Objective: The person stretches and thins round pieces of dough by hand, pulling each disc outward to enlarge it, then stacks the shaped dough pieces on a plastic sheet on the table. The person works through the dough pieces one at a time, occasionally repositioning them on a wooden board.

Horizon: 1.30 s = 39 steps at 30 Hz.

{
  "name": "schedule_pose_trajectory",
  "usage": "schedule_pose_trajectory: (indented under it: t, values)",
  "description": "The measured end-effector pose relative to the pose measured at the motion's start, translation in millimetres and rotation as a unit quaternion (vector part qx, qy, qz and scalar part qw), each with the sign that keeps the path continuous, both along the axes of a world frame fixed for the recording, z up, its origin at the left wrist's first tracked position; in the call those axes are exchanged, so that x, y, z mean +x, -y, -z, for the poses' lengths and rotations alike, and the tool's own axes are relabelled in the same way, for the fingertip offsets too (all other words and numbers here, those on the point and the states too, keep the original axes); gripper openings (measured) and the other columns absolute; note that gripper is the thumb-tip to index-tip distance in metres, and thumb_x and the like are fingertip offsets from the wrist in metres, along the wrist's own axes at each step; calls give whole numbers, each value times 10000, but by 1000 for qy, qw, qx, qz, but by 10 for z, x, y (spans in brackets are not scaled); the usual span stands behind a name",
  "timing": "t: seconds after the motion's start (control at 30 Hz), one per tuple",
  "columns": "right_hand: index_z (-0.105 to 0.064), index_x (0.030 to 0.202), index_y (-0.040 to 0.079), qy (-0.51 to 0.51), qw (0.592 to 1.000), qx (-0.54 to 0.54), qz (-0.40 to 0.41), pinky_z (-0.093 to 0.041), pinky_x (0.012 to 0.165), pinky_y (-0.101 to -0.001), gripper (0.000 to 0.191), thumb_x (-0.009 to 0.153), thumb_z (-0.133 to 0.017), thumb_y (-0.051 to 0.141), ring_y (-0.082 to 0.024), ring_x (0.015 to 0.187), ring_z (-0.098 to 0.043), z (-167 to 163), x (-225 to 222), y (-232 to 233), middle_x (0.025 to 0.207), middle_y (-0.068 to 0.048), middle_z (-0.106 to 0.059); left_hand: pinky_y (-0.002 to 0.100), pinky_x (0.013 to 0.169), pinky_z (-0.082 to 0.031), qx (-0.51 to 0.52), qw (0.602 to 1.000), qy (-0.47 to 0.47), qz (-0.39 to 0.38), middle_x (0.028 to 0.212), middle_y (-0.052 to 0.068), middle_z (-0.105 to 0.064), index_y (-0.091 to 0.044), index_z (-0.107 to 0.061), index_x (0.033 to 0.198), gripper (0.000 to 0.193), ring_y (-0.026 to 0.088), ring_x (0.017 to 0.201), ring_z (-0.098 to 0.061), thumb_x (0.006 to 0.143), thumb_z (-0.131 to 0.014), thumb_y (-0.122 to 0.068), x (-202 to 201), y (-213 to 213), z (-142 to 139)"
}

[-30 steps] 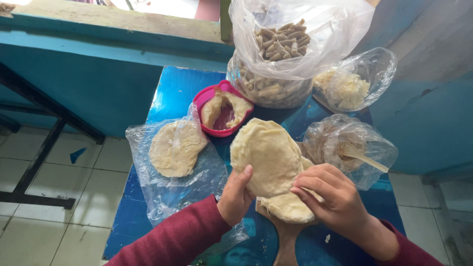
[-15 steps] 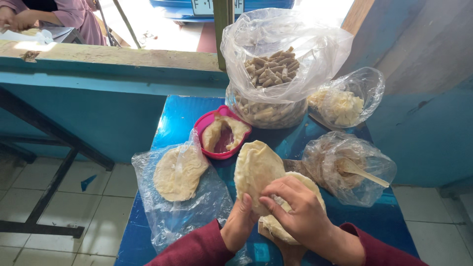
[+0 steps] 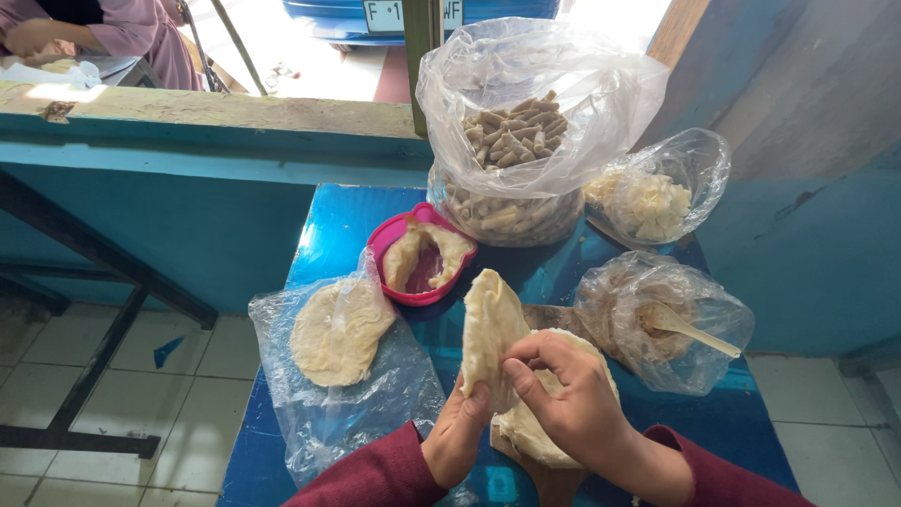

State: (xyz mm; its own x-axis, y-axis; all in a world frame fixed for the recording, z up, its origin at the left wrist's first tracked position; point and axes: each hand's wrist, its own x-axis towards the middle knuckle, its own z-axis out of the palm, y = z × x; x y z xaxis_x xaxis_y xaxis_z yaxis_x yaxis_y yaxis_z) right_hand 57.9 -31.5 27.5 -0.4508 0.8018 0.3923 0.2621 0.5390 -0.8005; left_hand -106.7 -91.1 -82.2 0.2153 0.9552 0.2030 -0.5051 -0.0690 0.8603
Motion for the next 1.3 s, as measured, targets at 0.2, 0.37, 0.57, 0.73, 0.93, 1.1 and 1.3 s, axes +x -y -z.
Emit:
schedule_pose_trajectory:
  t: [0.2,0.37,0.57,0.73,0.93,1.1,1.3]
  values:
    - [-732,926,42,-1,1000,-11,6,-565,693,-298,169,838,-789,174,-158,775,-730,-12,4,21,836,-46,-738,395,1301,-161,100,992,-66,-28,1747,157,-168,-49,21,1675,811,260,1622,-171,1074,-482,-258,-30,12,-129]
    - [-726,928,43,7,1000,0,-22,-558,703,-303,218,798,-840,177,-178,786,-728,-22,2,73,848,-51,-742,417,1277,-260,125,991,-36,-38,1623,172,-324,-58,-62,1666,813,269,1532,-326,1057,-552,-283,-68,42,-185]
    - [-705,974,34,4,998,54,-18,-577,746,-304,197,819,-798,112,-199,848,-744,34,-68,104,932,-68,-740,418,1215,-325,69,996,38,-47,1481,171,-432,-128,-74,1519,698,259,1405,-432,1066,-585,-268,-45,62,-66]
    - [-732,994,29,3,999,29,-45,-584,759,-308,156,850,-780,63,-213,867,-753,30,-50,84,977,-81,-756,418,1208,-329,63,993,30,-97,1470,146,-406,-86,-82,1540,722,248,1405,-410,1063,-596,-258,-26,9,-58]
    - [-742,965,42,0,998,23,-55,-590,770,-307,178,798,-802,61,-210,891,-751,1,-91,74,970,-72,-757,404,1227,-298,7,988,147,-57,1611,154,-345,-44,-101,1630,716,262,1496,-359,1066,-482,-265,49,15,-188]
    - [-737,933,40,11,998,37,-48,-574,776,-305,144,800,-792,47,-206,899,-741,-8,-99,67,964,-72,-734,390,1222,-324,23,989,132,-59,1604,137,-364,-51,-117,1629,680,240,1488,-387,1076,-459,-252,37,7,-145]
    - [-742,937,28,1,998,-13,-69,-570,797,-298,116,826,-772,40,-188,905,-736,27,-56,-18,960,-69,-751,351,1136,-418,7,991,-24,-134,1462,131,-511,-6,-294,1566,527,205,1353,-502,1101,-454,-193,18,5,6]
